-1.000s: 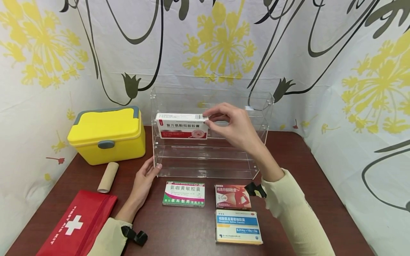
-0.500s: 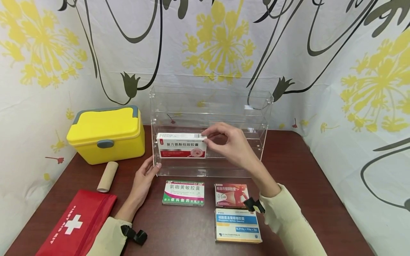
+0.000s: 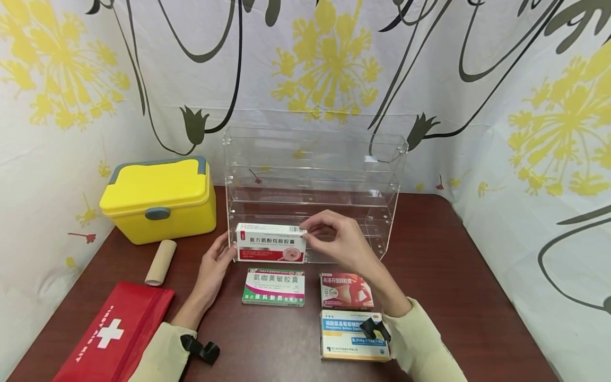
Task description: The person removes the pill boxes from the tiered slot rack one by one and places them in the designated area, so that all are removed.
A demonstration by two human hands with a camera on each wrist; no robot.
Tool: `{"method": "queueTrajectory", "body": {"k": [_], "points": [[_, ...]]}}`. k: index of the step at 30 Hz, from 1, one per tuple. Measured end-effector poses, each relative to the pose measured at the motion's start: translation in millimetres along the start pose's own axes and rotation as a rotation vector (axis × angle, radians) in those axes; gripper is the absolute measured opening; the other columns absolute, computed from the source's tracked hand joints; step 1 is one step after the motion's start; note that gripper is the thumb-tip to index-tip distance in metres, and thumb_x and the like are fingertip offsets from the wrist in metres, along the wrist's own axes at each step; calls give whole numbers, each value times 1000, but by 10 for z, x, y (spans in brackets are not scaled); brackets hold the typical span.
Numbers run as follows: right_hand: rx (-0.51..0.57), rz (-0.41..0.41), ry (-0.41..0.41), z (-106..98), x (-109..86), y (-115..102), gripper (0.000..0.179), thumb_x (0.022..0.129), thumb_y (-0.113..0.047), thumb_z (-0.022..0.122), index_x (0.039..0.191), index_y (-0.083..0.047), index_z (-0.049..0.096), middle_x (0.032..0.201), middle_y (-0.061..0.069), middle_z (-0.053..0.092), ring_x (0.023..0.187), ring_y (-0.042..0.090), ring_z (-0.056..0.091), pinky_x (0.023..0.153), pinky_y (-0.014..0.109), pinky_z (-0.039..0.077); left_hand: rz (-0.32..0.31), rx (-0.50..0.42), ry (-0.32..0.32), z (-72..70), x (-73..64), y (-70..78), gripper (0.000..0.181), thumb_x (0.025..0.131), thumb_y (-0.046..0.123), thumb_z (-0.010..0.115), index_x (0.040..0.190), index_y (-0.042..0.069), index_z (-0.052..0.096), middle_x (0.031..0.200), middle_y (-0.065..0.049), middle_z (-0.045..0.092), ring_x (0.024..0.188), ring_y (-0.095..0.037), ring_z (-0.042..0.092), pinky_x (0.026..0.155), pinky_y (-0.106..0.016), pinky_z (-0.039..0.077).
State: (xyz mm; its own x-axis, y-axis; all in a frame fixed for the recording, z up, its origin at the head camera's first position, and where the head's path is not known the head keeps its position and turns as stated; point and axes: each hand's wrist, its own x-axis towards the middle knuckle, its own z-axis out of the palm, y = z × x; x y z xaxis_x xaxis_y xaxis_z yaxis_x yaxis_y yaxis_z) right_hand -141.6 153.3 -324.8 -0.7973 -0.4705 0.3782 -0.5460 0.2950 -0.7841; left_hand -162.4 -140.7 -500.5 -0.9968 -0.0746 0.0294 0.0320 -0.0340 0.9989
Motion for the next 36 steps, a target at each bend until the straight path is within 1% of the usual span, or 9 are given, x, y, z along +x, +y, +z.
{"method": "queueTrajectory", "body": {"k": [5,11,15,16,19,23,27,32,36], "points": [[26,43,-16,63,-115,87,22,87,8,69,108,6,67,105,18,66,90,31,67,79,33,56,10,-8,6,2,-1,7,65,89,46,70,145,22,45,144,-3,46,135,-24,41,106,-44,38],[37,109,-25,130,-237,152,21,87,5,70,108,2,68,103,15,66,88,28,67,78,35,57,-6,2,14,-2,-2,7,65,89,45,70,145,23,45,144,-2,46,135,-22,40,107,-42,38],[55,147,-42,182,-308,207,20,87,4,71,106,1,69,102,14,67,87,28,67,76,33,57,-2,-2,10,-6,2,2,65,89,45,70,145,23,46,144,-2,46,135,-22,40,106,-41,38],[53,157,-45,193,-325,216,19,87,3,71,106,1,69,102,13,67,87,27,67,75,32,57,-8,-9,4,-9,0,20,65,89,44,70,145,22,46,145,-2,46,135,-22,40,107,-41,38],[65,182,-64,228,-371,259,18,87,2,71,105,0,70,101,12,68,86,27,68,72,31,57,-15,-17,-15,3,-57,167,62,92,37,69,146,18,44,146,-7,44,136,-24,39,107,-41,37],[80,217,-100,276,-460,460,16,89,-3,72,105,-6,71,101,6,70,87,25,68,72,32,57,-25,-29,-30,21,-121,328,60,95,29,67,147,13,43,148,-13,42,136,-25,39,107,-39,37],[87,233,-133,317,-548,652,14,90,-13,74,104,-13,73,100,-2,71,86,21,68,72,32,57,-22,-35,-32,19,-117,321,60,95,29,67,147,12,42,148,-12,42,136,-25,39,106,-38,38],[110,237,-179,346,-622,700,14,90,-19,73,104,-14,73,99,-2,71,86,22,68,71,32,57,-10,-44,-36,18,-119,320,60,95,28,67,148,11,42,148,-11,42,136,-25,39,106,-36,39],[116,242,-209,370,-667,701,13,90,-19,73,103,-14,73,98,-1,70,84,23,68,69,31,57,-3,-57,-39,20,-122,319,60,95,26,67,147,10,42,148,-12,42,135,-23,40,105,-35,39]]}}
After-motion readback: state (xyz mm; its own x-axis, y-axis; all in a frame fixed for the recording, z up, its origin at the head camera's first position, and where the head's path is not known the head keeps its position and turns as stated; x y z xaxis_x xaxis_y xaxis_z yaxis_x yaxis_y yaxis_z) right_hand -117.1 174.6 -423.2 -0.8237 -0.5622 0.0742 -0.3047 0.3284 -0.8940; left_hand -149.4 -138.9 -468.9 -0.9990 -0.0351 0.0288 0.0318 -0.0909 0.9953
